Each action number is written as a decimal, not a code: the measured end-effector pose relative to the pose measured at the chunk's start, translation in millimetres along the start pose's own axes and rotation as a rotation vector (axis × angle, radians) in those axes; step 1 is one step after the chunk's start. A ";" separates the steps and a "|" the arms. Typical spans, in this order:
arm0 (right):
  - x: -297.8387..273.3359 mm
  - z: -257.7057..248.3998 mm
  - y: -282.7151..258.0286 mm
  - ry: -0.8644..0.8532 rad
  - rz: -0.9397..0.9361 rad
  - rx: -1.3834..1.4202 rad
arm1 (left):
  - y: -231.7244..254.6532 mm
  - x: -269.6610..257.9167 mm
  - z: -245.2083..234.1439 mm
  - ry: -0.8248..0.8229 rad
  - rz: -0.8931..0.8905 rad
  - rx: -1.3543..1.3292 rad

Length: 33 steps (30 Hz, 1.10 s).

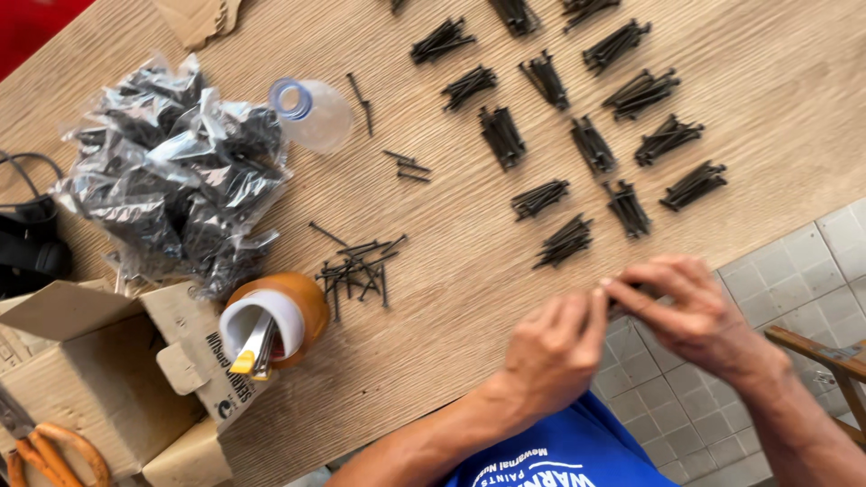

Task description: The person sorts black nails on a wooden table, arranging them into neat rows. They repeatedly pick up nails from a cardboard box and the table surface, aligning them by hand into organized piles.

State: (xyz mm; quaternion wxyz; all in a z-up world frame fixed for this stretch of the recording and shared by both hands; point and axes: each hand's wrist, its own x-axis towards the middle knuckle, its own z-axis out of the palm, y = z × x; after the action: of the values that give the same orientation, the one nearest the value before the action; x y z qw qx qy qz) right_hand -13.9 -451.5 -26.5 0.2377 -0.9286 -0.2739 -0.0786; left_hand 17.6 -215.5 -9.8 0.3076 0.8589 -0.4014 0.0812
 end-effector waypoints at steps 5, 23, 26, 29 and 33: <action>-52.0 -35.8 68.2 0.056 0.171 -0.056 | 49.2 74.0 81.9 0.124 0.026 0.086; 74.4 -42.8 206.6 0.368 0.371 -0.350 | -69.1 323.9 137.3 -0.437 0.073 0.221; 128.9 -20.0 243.8 0.372 0.375 -0.500 | -127.4 351.1 124.7 -0.344 0.039 0.167; 190.8 -0.7 276.1 0.384 0.344 -0.602 | -186.1 374.2 110.4 -0.193 -0.006 0.166; 270.6 -1.5 279.0 0.343 0.304 -0.507 | -211.4 409.0 52.8 -0.489 -0.276 0.205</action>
State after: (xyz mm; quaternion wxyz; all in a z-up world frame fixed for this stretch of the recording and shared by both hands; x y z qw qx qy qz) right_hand 365.1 -530.3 -61.6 0.0510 -0.9616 -0.0602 -0.2628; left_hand 440.0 -405.2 8.2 0.1218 0.9260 -0.3325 -0.1306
